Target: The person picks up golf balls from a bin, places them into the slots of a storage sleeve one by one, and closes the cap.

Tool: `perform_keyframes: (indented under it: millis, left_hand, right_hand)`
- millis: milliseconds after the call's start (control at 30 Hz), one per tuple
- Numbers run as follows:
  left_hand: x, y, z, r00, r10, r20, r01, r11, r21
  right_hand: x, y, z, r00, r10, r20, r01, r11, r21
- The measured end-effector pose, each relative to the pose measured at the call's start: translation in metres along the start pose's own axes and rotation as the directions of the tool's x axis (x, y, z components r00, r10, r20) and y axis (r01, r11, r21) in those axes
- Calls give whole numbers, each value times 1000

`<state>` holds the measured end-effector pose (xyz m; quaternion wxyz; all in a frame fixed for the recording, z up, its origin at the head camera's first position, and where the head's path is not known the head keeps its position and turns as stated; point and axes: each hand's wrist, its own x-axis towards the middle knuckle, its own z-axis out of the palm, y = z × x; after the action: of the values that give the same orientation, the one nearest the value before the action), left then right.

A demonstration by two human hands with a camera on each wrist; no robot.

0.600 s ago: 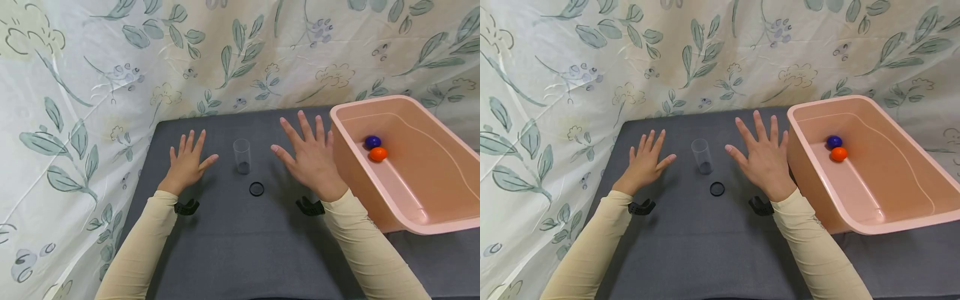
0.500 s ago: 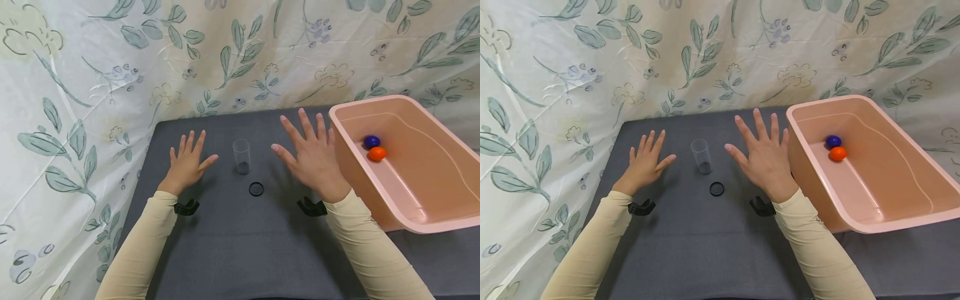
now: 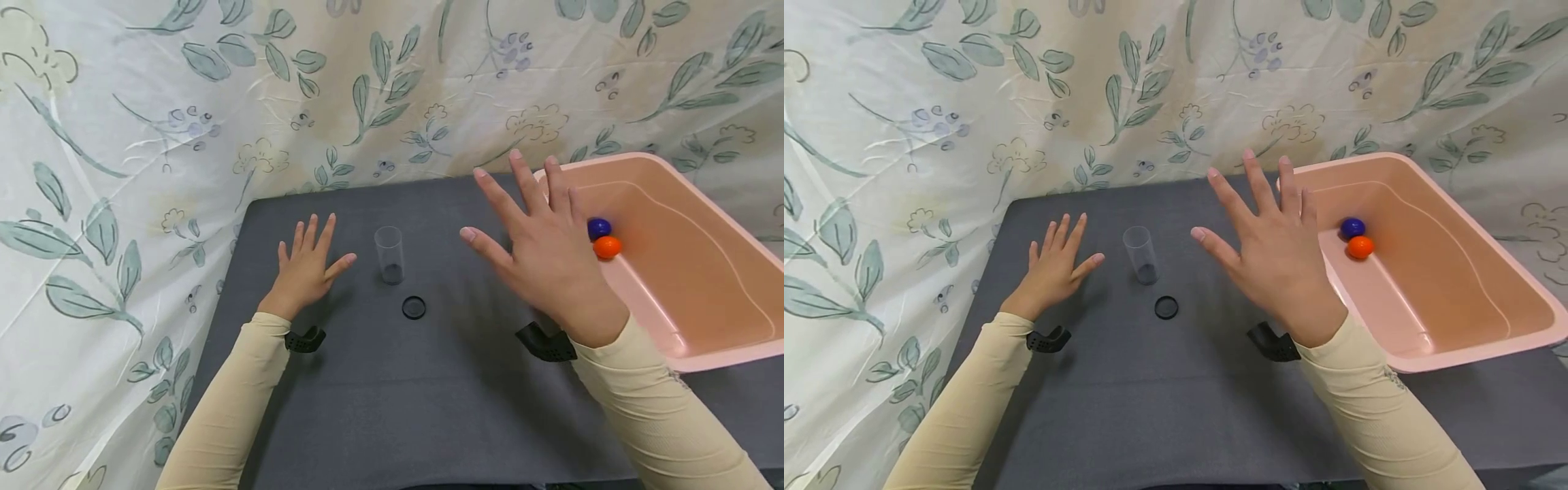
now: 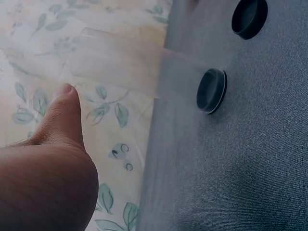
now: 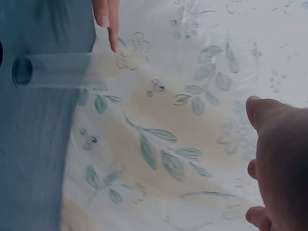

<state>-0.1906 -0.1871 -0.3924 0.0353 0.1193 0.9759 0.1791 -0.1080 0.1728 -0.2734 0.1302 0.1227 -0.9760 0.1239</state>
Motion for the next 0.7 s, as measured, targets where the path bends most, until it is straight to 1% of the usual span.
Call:
perform_keyframes:
  millis: [100, 200, 267, 333, 467, 600, 700]
  left_hand:
    - [0, 1, 1, 1000, 2, -1, -2, 1000, -1]
    - [1, 2, 1, 1000, 6, -2, -6, 1000, -2]
    - [0, 2, 1, 1000, 8, -2, -8, 1000, -4]
    - [1, 3, 2, 1000, 11, 0, -11, 1000, -11]
    - [1, 4, 5, 1000, 21, 10, -21, 999, -37]
    - [2, 4, 7, 998, 52, 20, -50, 996, -80]
    - [3, 4, 9, 996, 86, 23, -83, 988, -130]
  right_hand:
    - [-4, 7, -18, 999, -38, -24, 37, 999, -29]
    - [-6, 18, -35, 997, -58, -50, 56, 998, -39]
    - [-6, 27, -46, 997, -47, -55, 45, 998, -32]
    - [-5, 34, -54, 999, -11, -51, 10, 1000, -24]
    - [-2, 50, -62, 999, 46, -26, -47, 998, -37]
    - [-1, 66, -61, 999, 19, -29, -21, 996, -89]
    - [0, 79, -61, 1000, 7, -7, -8, 992, -124]
